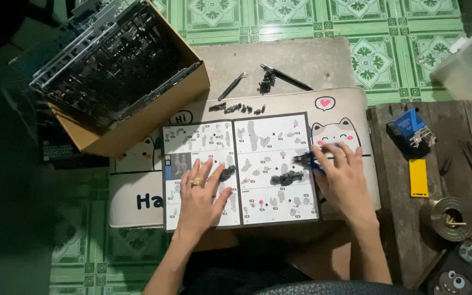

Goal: The person follows an instruction booklet to assemble a plastic action figure, using nippers to remove small parts from a plastic sprue and fitting the pieces together by hand.

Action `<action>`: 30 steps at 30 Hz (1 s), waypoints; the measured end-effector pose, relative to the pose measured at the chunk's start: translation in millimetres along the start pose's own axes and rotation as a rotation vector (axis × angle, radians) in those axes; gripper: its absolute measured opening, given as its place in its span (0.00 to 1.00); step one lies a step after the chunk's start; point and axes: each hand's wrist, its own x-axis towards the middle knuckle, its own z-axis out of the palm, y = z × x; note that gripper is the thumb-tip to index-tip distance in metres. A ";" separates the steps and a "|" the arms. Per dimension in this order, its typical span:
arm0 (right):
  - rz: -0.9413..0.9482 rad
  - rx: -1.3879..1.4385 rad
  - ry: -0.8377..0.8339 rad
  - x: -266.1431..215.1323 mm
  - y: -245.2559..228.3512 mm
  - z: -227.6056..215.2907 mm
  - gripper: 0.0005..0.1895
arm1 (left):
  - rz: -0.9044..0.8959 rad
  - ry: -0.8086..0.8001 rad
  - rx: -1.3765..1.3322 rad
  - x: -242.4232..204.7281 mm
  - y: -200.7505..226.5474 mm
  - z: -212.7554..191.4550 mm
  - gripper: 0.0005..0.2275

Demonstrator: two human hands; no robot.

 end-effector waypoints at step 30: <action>-0.057 0.139 0.155 -35.2 -30.5 28.4 0.15 | 0.061 0.259 0.113 -12.1 -31.6 13.9 0.13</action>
